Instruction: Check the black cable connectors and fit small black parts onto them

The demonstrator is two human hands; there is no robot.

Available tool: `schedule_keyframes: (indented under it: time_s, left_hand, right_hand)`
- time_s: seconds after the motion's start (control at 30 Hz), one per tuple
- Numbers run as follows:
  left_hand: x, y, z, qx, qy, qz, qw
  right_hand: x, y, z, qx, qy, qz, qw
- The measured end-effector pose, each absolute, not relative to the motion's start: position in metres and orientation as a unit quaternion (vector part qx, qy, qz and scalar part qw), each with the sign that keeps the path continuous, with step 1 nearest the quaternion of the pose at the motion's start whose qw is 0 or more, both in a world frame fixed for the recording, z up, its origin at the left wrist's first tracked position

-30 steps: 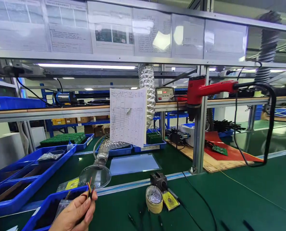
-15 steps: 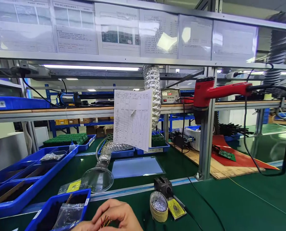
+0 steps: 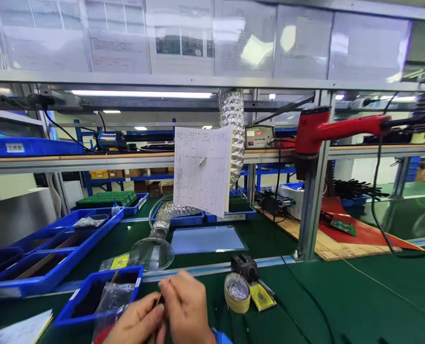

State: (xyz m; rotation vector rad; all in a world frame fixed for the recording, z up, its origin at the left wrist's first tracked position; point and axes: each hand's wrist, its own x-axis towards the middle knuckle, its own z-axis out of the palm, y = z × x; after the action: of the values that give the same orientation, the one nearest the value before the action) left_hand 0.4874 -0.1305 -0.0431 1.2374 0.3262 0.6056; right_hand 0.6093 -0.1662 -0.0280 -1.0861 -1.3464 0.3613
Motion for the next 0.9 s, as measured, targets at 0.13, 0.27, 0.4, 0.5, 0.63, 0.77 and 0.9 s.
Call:
schedule_keyframes:
  time_s: [0.13,0.27,0.4,0.5,0.63,0.77,0.9]
  left_hand:
    - [0.475,-0.137,-0.029,0.505,0.187,0.317,0.781]
    - [0.456,-0.130,-0.012,0.451,0.139,0.380,0.795]
    - [0.433,-0.123,0.012,0.424,0.066,0.484,0.763]
    - [0.425,-0.116,0.030,0.402,0.030,0.525,0.750]
    - [0.421,-0.084,0.033,0.354,0.058,0.595,0.719]
    - [0.408,-0.040,0.012,0.274,0.141,0.646,0.698]
    - [0.392,-0.028,-0.003,0.248,0.176,0.646,0.701]
  right_hand:
    - [0.606,-0.170,-0.012,-0.421,-0.495,0.342,0.679]
    - [0.606,-0.177,-0.015,-0.420,-0.528,0.400,0.620]
    - [0.595,-0.175,-0.032,-0.391,-0.589,0.457,0.540]
    - [0.574,-0.167,-0.053,-0.294,-0.624,0.557,0.463]
    - [0.540,-0.162,-0.082,-0.213,-0.551,0.719,0.367]
    - [0.525,-0.163,-0.092,-0.194,-0.483,0.776,0.357]
    - [0.515,-0.167,-0.091,-0.240,-0.505,0.757,0.339]
